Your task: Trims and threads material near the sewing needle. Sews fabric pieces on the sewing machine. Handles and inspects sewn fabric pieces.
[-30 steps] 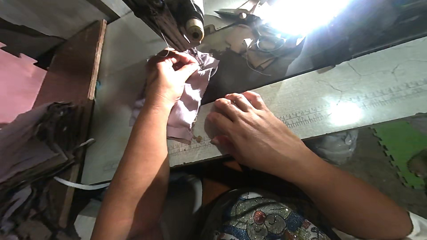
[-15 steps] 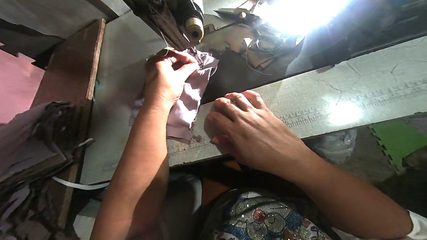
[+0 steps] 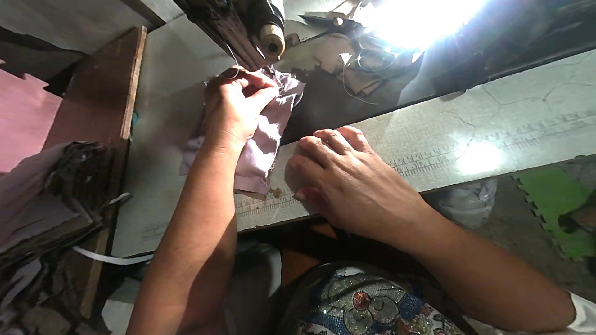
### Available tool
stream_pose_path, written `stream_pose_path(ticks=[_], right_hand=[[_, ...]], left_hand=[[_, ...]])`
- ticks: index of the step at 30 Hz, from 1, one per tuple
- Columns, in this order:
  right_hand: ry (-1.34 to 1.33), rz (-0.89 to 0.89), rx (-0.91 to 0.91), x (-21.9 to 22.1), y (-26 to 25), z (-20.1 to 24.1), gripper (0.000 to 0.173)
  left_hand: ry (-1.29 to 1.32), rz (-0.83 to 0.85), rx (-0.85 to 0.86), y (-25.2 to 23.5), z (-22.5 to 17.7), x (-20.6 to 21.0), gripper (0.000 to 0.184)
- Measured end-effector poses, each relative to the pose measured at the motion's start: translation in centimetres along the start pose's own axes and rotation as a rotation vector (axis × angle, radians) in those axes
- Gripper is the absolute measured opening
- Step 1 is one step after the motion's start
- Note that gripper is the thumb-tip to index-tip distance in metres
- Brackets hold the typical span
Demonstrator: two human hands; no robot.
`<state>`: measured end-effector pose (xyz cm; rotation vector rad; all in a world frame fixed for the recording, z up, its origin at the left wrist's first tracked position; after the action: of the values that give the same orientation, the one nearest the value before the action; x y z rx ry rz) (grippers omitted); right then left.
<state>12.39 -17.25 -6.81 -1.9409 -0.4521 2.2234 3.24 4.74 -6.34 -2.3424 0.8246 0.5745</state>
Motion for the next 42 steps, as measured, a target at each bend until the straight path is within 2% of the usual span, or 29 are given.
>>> stream_pose_path(ticks=[4,7,11,14,18,20,25,28,33,39,42], right_hand=[[-0.013,0.014,0.001,0.0,0.1,0.0,0.035],[-0.125,0.003,0.048,-0.7,-0.7,-0.7,0.030],[-0.275,0.172,0.222,-3.9,-5.7,-4.1,0.024],[-0.255,0.050,0.189,-2.3,-9.7,-7.1,0.020],[-0.284,0.052,0.282,-0.7,-12.2,-8.3,0.019],[-0.283,0.046,0.311,0.0,-12.5,-8.3,0.019],[-0.265,0.008,0.268,1.4,-12.8,-8.4,0.016],[-0.228,-0.005,0.237,1.6,-12.8,-8.3,0.019],[-0.176,-0.007,0.208,2.0,-12.7,-8.3,0.023],[-0.236,-0.019,0.151,1.5,-10.6,-7.8,0.016],[-0.272,-0.036,0.097,0.8,-8.8,-6.5,0.013]], left_hand=[[0.027,-0.010,-0.017,0.1,0.1,0.2,0.012],[0.046,-0.007,-0.018,0.1,-0.1,0.3,0.013],[0.018,-0.006,-0.069,0.2,-0.4,0.3,0.015],[-0.203,0.039,-0.159,0.3,-1.9,-0.1,0.018],[-0.308,0.070,-0.114,0.5,-1.9,-0.3,0.023],[-0.331,0.065,-0.105,0.5,-1.9,-0.3,0.023],[-0.323,0.064,-0.068,0.6,-1.6,-0.4,0.024],[-0.323,0.043,-0.041,0.5,-1.5,-0.3,0.024],[-0.327,0.040,-0.073,0.6,-1.5,-0.2,0.024],[-0.203,0.047,-0.102,0.5,-1.7,-0.7,0.020],[-0.137,0.105,-0.165,0.6,-3.0,-1.5,0.024]])
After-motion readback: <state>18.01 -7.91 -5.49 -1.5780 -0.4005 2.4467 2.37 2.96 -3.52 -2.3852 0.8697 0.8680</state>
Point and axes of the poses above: each hand's wrist, its own y-axis away from the middle knuckle, its own x-axis out of the palm, z = x × y, the point moved 1 cm from there along -y, towards the middle knuckle, and after that the axes turned 7 degrees about y, right-handed, at the moved point
